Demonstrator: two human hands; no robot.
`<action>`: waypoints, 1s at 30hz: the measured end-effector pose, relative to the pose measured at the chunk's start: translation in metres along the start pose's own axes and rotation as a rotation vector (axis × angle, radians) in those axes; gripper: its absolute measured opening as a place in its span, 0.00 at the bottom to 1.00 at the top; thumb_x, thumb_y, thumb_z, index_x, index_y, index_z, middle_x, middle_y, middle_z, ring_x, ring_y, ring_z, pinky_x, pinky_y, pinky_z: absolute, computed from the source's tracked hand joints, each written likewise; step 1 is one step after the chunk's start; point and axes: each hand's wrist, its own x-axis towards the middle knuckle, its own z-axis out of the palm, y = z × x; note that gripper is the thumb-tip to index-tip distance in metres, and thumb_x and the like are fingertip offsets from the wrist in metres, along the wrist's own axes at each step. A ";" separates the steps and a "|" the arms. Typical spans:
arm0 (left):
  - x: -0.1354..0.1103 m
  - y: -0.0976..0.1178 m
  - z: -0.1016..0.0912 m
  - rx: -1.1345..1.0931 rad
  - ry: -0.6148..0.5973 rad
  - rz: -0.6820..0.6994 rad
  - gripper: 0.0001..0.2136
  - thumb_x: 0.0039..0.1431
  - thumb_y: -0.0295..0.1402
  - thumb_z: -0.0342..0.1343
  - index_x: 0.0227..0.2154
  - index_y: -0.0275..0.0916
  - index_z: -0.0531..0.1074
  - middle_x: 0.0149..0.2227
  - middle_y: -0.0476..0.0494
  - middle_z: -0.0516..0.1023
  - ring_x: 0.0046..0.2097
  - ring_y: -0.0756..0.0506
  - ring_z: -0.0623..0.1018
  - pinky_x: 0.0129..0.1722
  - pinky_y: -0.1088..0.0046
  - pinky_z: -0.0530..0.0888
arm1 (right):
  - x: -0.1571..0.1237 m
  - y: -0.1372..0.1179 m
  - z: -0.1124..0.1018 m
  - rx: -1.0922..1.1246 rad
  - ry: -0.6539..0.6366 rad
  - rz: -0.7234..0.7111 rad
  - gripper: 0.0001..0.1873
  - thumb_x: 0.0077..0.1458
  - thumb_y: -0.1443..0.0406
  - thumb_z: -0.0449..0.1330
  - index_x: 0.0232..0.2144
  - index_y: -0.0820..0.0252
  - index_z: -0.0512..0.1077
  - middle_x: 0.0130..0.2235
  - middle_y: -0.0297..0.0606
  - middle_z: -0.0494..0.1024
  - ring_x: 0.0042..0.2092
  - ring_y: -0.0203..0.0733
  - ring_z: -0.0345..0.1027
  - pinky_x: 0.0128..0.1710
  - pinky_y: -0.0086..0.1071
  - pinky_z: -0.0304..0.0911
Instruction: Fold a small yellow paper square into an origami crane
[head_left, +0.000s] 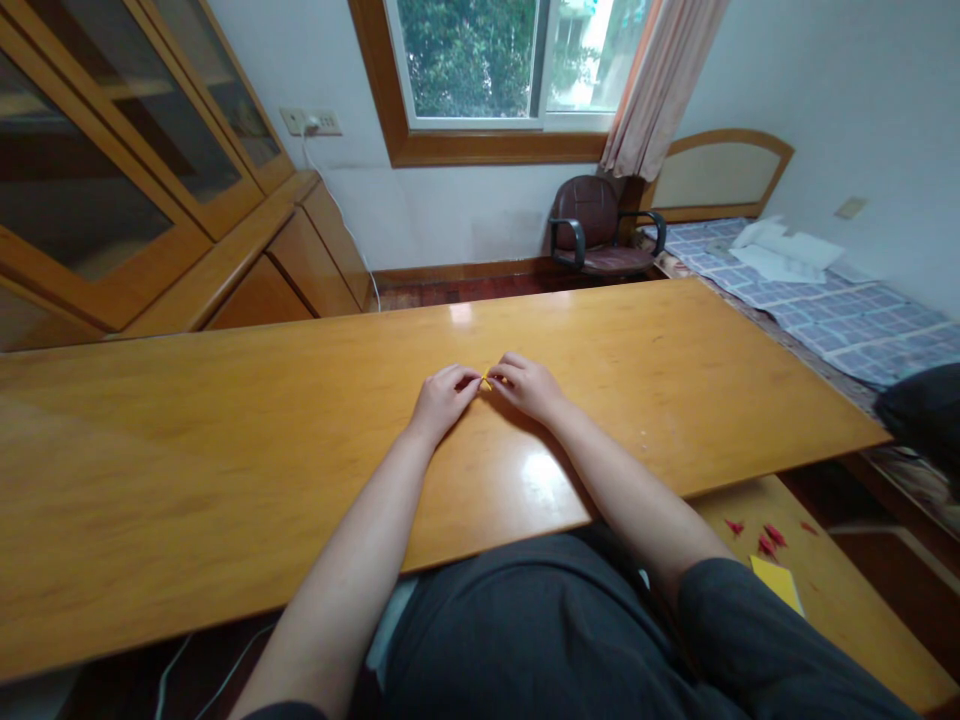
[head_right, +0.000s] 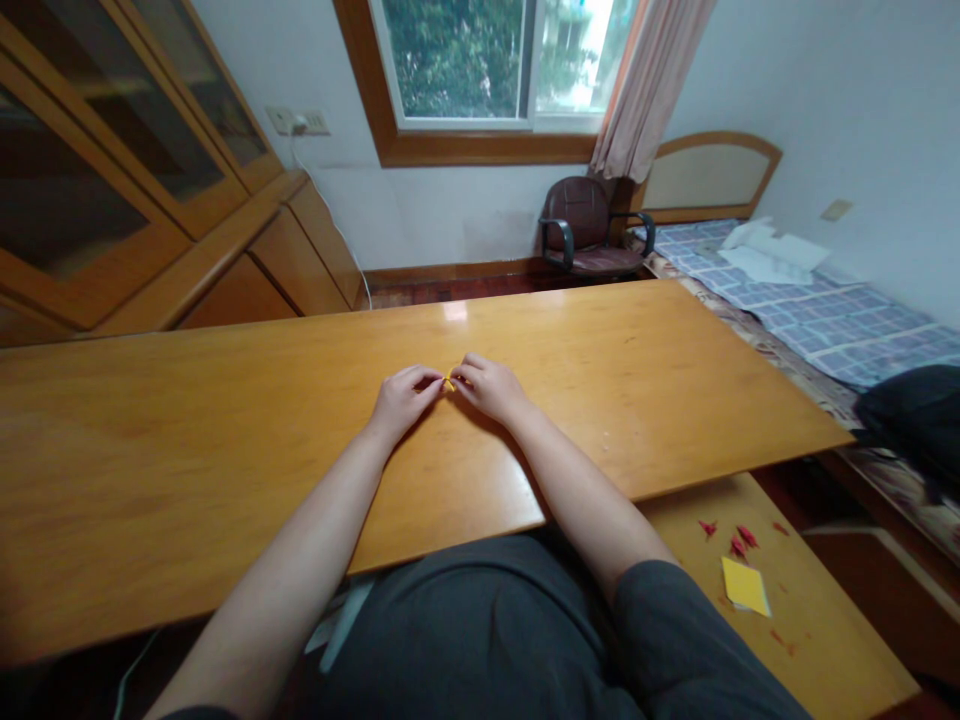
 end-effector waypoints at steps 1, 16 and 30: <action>0.000 0.000 0.000 -0.002 -0.001 -0.005 0.06 0.61 0.33 0.57 0.33 0.40 0.78 0.33 0.45 0.81 0.35 0.46 0.78 0.39 0.72 0.73 | 0.000 0.000 0.000 0.003 -0.005 0.001 0.10 0.64 0.61 0.57 0.38 0.58 0.78 0.37 0.39 0.76 0.34 0.35 0.68 0.33 0.27 0.59; 0.000 0.001 0.002 -0.011 0.007 -0.038 0.05 0.60 0.32 0.58 0.31 0.39 0.77 0.32 0.45 0.81 0.35 0.47 0.78 0.39 0.72 0.73 | 0.000 0.001 0.003 0.141 -0.007 0.055 0.08 0.62 0.63 0.59 0.36 0.58 0.78 0.36 0.38 0.75 0.34 0.35 0.68 0.36 0.28 0.62; 0.000 -0.001 0.002 -0.097 0.037 -0.093 0.06 0.58 0.34 0.58 0.30 0.40 0.78 0.31 0.45 0.81 0.33 0.47 0.78 0.37 0.72 0.74 | 0.001 0.002 0.005 0.319 0.030 0.089 0.07 0.62 0.65 0.59 0.37 0.59 0.78 0.35 0.37 0.74 0.32 0.33 0.66 0.36 0.28 0.64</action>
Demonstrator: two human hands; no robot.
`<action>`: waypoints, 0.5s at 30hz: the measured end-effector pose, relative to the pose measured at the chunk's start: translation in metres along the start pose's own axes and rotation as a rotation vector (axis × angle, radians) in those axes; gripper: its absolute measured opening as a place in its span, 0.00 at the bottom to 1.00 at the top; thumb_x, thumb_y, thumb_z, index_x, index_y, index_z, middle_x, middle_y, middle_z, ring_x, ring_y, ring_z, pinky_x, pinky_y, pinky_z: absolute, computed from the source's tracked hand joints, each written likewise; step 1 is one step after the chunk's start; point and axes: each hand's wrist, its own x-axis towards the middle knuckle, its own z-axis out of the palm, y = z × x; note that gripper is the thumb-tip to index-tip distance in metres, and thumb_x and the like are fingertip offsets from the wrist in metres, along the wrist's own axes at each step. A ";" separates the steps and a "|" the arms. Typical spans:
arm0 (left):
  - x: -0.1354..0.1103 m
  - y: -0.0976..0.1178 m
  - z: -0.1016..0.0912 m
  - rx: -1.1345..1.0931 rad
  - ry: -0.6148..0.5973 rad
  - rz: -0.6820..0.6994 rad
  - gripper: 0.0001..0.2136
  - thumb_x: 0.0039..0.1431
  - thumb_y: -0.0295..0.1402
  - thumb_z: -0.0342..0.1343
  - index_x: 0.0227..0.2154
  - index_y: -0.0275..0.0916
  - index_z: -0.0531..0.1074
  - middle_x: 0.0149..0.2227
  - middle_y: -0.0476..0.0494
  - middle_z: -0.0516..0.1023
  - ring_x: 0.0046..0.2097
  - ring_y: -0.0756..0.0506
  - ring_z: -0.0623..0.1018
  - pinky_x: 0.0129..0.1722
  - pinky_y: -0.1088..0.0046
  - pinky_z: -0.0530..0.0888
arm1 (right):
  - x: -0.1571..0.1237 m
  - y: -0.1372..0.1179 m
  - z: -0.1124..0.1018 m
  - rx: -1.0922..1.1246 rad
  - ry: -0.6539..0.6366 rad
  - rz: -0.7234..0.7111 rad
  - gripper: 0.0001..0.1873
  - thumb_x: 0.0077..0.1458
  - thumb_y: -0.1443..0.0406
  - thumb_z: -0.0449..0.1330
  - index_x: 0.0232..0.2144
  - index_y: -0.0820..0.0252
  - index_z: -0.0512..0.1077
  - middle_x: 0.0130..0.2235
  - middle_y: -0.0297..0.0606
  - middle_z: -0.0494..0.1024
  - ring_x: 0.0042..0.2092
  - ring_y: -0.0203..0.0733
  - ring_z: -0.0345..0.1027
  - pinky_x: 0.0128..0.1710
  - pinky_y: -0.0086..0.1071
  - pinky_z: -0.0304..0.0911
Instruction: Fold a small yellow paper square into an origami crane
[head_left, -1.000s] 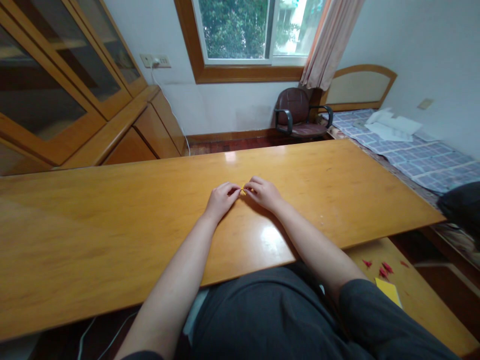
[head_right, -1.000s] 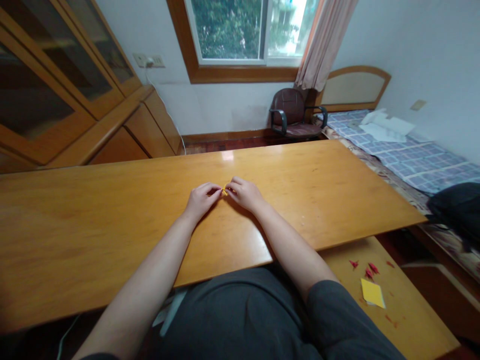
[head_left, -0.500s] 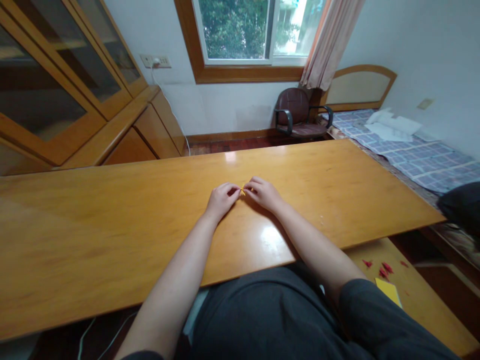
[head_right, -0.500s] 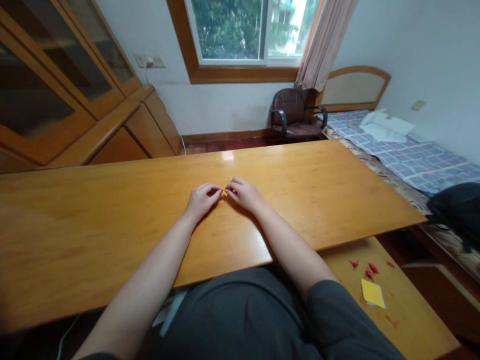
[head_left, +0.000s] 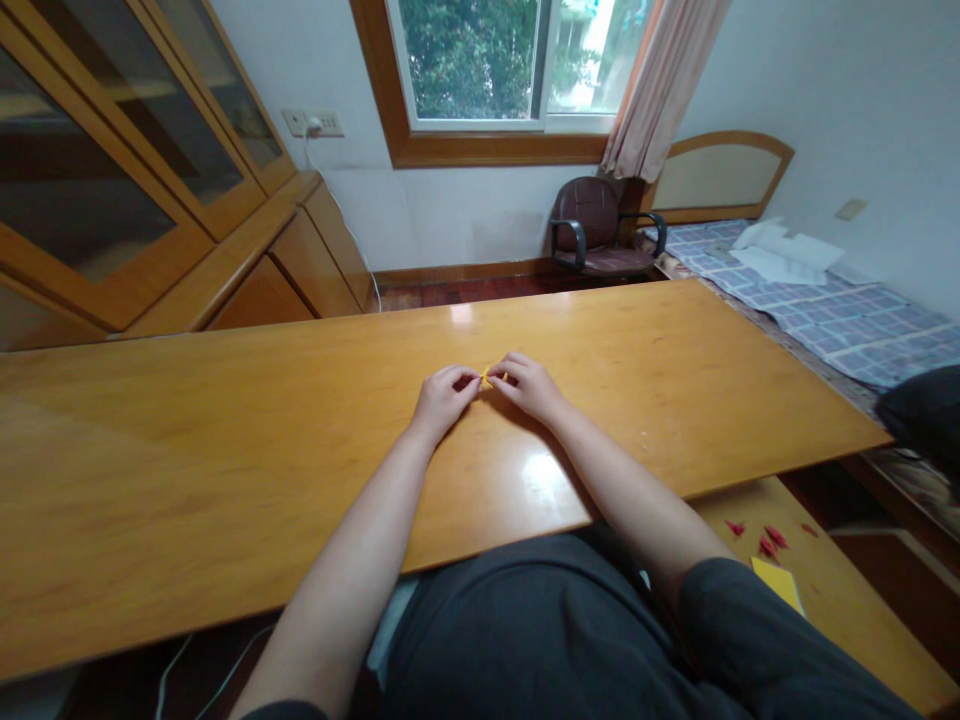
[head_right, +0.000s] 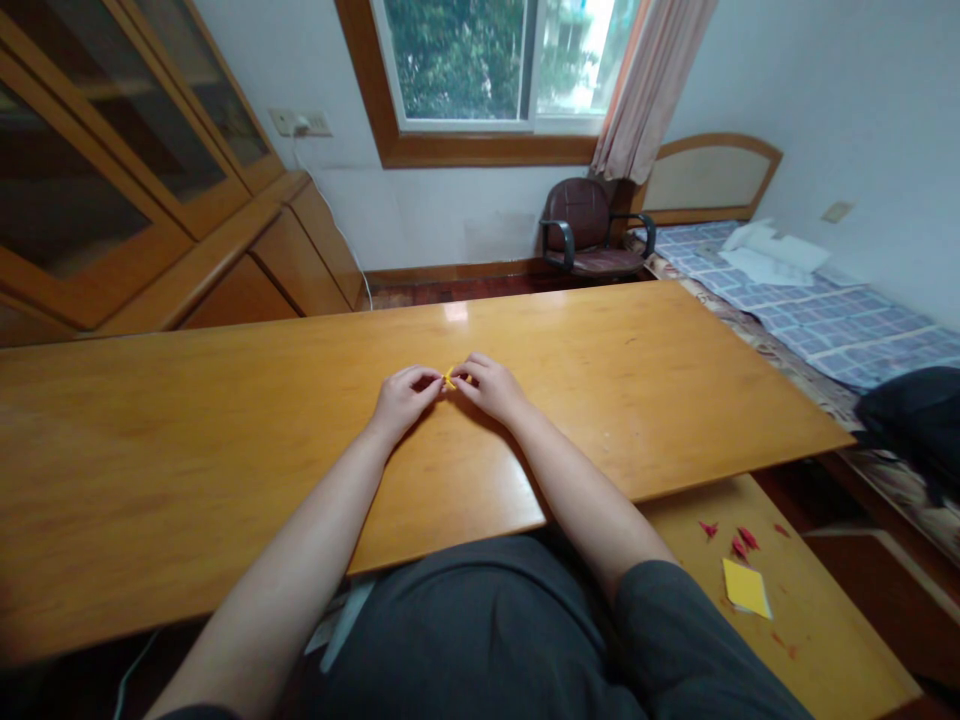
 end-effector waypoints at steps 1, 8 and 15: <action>0.000 0.000 0.000 -0.007 0.005 -0.001 0.06 0.58 0.34 0.58 0.30 0.40 0.78 0.31 0.45 0.81 0.34 0.47 0.78 0.37 0.71 0.74 | 0.000 0.000 0.000 0.006 0.003 0.004 0.07 0.61 0.65 0.60 0.37 0.59 0.78 0.35 0.37 0.74 0.31 0.33 0.66 0.36 0.28 0.64; -0.001 0.000 -0.001 -0.194 0.056 -0.102 0.07 0.57 0.37 0.60 0.32 0.38 0.78 0.31 0.44 0.82 0.33 0.46 0.81 0.39 0.70 0.76 | 0.001 0.000 -0.001 0.047 0.033 0.046 0.07 0.60 0.64 0.61 0.37 0.59 0.78 0.34 0.36 0.74 0.31 0.34 0.65 0.35 0.29 0.64; 0.000 -0.005 0.001 -0.463 0.081 -0.276 0.12 0.55 0.41 0.63 0.34 0.37 0.78 0.32 0.42 0.83 0.35 0.45 0.82 0.39 0.70 0.77 | 0.003 -0.002 0.001 0.140 0.091 0.080 0.08 0.59 0.62 0.63 0.36 0.60 0.79 0.33 0.37 0.75 0.30 0.34 0.65 0.34 0.29 0.63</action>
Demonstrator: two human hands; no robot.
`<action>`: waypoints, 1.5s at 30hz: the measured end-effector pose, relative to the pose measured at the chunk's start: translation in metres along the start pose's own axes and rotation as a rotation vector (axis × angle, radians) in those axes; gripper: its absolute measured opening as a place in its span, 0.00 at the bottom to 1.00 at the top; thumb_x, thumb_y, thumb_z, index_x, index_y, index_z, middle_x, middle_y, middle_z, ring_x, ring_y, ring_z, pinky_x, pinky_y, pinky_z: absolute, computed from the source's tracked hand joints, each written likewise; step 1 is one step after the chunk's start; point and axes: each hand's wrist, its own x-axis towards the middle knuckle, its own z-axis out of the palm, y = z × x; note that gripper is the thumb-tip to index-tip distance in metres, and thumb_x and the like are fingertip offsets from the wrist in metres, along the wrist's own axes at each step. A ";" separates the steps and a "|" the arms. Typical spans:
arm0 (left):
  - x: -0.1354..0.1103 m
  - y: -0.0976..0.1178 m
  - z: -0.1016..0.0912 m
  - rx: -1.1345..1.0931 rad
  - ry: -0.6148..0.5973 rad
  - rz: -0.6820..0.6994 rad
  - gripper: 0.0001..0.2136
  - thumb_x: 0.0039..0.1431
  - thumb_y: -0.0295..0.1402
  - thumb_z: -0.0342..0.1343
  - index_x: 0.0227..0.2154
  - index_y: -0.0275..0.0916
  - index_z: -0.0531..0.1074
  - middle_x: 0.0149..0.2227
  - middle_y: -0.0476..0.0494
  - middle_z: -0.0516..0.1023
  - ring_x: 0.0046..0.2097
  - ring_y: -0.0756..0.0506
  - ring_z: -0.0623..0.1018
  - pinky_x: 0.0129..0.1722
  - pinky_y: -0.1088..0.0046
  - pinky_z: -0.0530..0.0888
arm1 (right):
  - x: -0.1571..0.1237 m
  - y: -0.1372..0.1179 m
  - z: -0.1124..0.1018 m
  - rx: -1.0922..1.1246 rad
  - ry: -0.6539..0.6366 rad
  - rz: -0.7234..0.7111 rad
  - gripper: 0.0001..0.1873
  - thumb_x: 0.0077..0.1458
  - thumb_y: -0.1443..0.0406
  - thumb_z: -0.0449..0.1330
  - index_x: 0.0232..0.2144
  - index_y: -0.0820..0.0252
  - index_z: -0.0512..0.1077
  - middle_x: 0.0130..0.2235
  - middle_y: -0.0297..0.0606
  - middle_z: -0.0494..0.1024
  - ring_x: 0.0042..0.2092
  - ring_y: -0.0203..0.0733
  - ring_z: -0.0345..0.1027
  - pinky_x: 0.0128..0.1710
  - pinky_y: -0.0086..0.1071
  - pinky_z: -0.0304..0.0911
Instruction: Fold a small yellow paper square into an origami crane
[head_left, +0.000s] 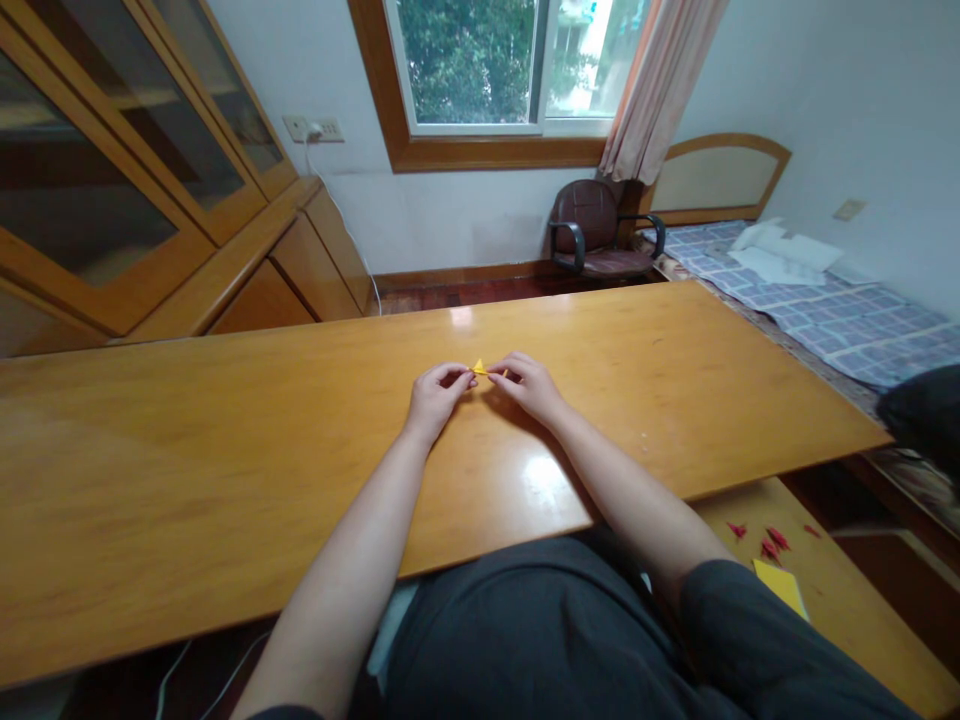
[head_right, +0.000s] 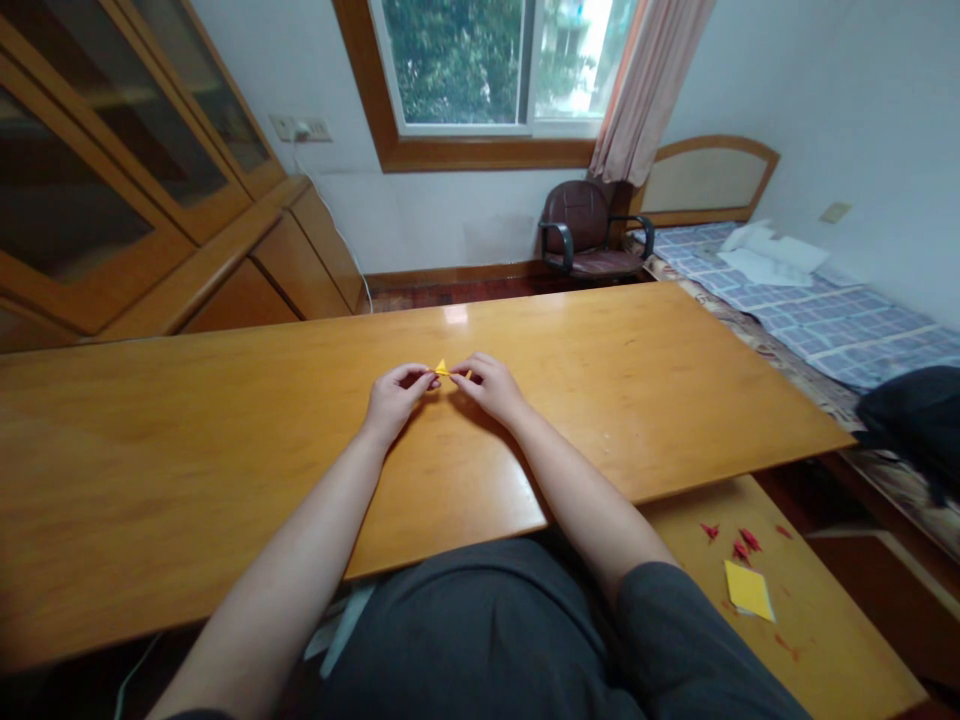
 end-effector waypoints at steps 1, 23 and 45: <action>0.000 0.000 0.000 -0.020 0.001 -0.007 0.13 0.54 0.42 0.64 0.34 0.36 0.78 0.32 0.42 0.83 0.35 0.45 0.82 0.39 0.70 0.77 | 0.000 -0.001 0.000 0.015 0.008 0.013 0.08 0.59 0.61 0.63 0.36 0.59 0.79 0.33 0.37 0.76 0.30 0.34 0.66 0.34 0.29 0.63; 0.001 0.003 0.004 -0.183 -0.031 -0.082 0.16 0.49 0.44 0.66 0.33 0.36 0.74 0.31 0.43 0.82 0.34 0.46 0.82 0.42 0.66 0.78 | -0.001 -0.004 0.005 0.012 0.034 0.014 0.08 0.58 0.62 0.62 0.33 0.59 0.80 0.32 0.38 0.79 0.30 0.35 0.68 0.33 0.30 0.64; 0.000 0.002 0.003 -0.112 -0.043 -0.056 0.14 0.50 0.43 0.66 0.33 0.36 0.77 0.31 0.43 0.82 0.35 0.45 0.81 0.41 0.68 0.77 | -0.001 -0.003 0.005 0.036 0.024 0.030 0.07 0.57 0.62 0.62 0.31 0.60 0.78 0.31 0.37 0.78 0.31 0.36 0.68 0.33 0.30 0.64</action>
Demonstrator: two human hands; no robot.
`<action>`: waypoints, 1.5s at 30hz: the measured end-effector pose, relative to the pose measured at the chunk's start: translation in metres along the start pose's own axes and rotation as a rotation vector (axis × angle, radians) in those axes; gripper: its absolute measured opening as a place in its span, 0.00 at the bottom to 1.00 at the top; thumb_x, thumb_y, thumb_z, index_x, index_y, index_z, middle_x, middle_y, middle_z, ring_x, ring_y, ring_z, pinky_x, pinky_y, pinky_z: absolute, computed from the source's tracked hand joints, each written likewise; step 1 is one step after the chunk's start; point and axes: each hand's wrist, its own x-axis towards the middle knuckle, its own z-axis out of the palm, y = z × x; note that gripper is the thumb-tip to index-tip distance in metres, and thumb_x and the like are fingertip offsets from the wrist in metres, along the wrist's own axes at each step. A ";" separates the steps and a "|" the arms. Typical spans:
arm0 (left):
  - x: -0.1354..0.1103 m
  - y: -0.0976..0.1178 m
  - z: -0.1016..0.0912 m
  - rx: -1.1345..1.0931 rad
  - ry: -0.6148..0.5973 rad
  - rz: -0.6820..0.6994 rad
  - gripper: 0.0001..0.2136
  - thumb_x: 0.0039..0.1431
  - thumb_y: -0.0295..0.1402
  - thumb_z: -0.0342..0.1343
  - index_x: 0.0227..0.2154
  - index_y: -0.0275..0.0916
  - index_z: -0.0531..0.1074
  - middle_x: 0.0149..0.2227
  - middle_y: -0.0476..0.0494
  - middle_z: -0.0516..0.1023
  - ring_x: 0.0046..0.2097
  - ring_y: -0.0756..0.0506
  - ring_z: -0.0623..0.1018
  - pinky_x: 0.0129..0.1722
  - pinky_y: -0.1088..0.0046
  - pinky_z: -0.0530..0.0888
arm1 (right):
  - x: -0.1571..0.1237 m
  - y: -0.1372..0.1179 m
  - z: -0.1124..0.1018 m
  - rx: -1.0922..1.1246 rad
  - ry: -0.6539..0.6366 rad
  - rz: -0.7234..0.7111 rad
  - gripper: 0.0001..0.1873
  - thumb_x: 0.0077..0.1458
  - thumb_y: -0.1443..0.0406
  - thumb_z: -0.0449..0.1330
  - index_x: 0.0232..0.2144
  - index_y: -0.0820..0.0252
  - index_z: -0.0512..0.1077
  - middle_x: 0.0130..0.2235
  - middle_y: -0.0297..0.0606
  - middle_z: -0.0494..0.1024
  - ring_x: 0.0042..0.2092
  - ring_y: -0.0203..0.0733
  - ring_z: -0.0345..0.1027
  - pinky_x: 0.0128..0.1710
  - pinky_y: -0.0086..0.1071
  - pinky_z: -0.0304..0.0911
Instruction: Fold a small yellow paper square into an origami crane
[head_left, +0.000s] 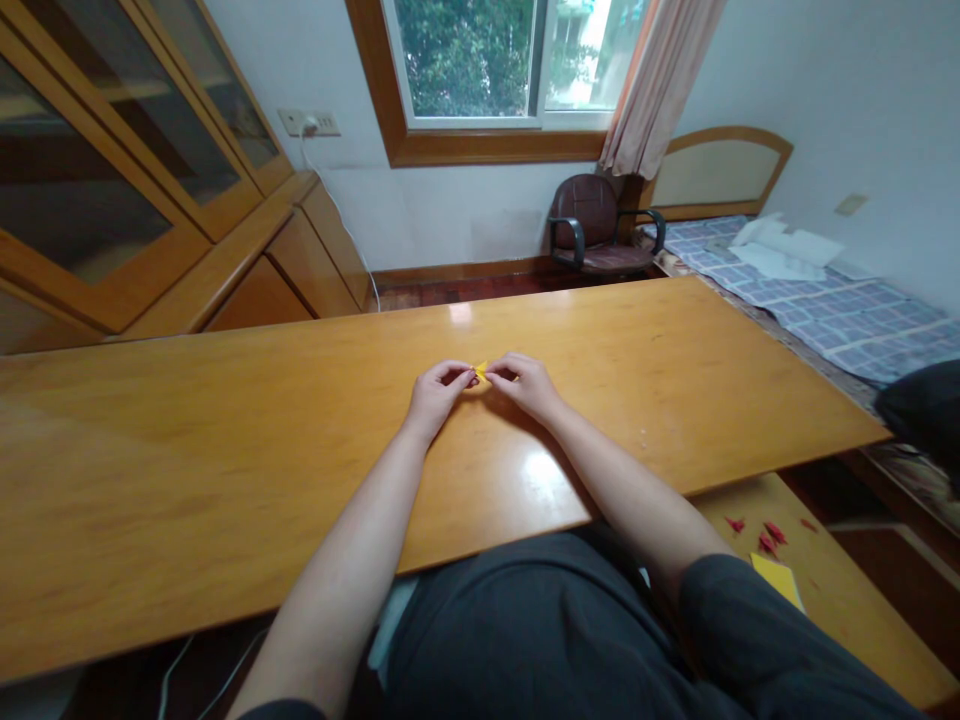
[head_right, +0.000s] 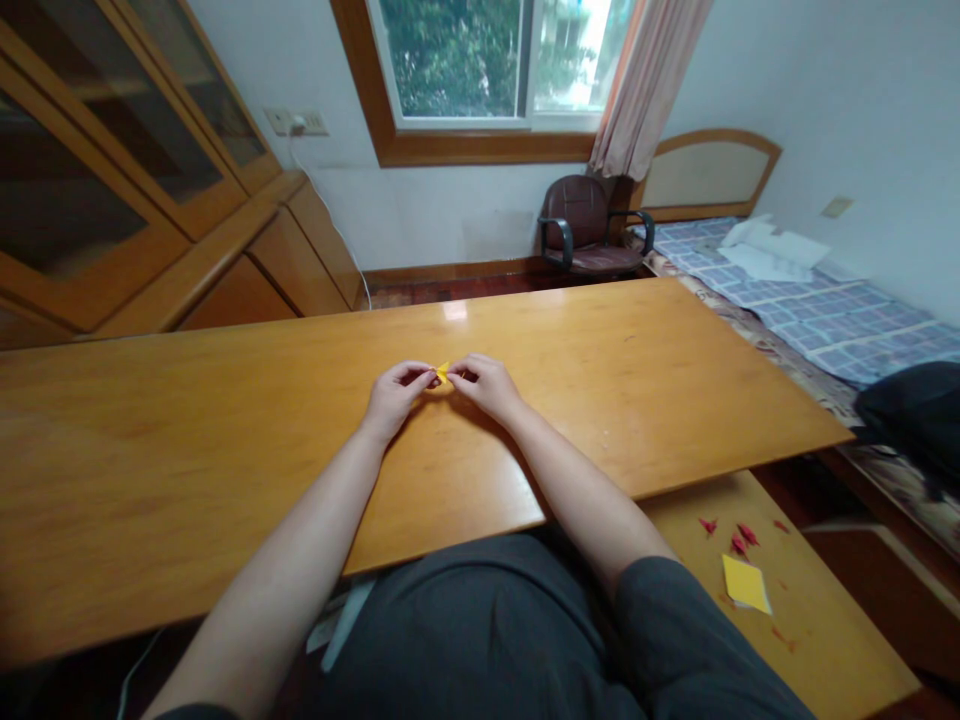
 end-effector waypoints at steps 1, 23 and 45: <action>0.000 0.000 0.000 0.000 0.002 -0.005 0.14 0.50 0.43 0.66 0.33 0.36 0.77 0.31 0.43 0.82 0.34 0.45 0.81 0.41 0.67 0.77 | 0.000 0.000 0.000 -0.004 -0.001 0.001 0.07 0.57 0.62 0.62 0.31 0.60 0.78 0.31 0.37 0.78 0.31 0.36 0.68 0.32 0.30 0.64; -0.004 0.004 0.000 0.129 -0.045 0.102 0.12 0.55 0.41 0.63 0.35 0.37 0.78 0.33 0.43 0.83 0.36 0.44 0.82 0.42 0.68 0.77 | 0.000 0.005 -0.006 -0.126 -0.043 -0.077 0.06 0.58 0.65 0.61 0.32 0.60 0.78 0.31 0.37 0.77 0.32 0.35 0.68 0.34 0.29 0.64; -0.002 0.001 -0.002 0.104 -0.081 0.056 0.12 0.56 0.42 0.62 0.34 0.37 0.78 0.31 0.45 0.81 0.35 0.46 0.79 0.42 0.69 0.75 | -0.001 0.002 -0.004 -0.122 -0.079 -0.064 0.07 0.57 0.65 0.61 0.31 0.60 0.78 0.31 0.37 0.77 0.32 0.35 0.68 0.35 0.29 0.64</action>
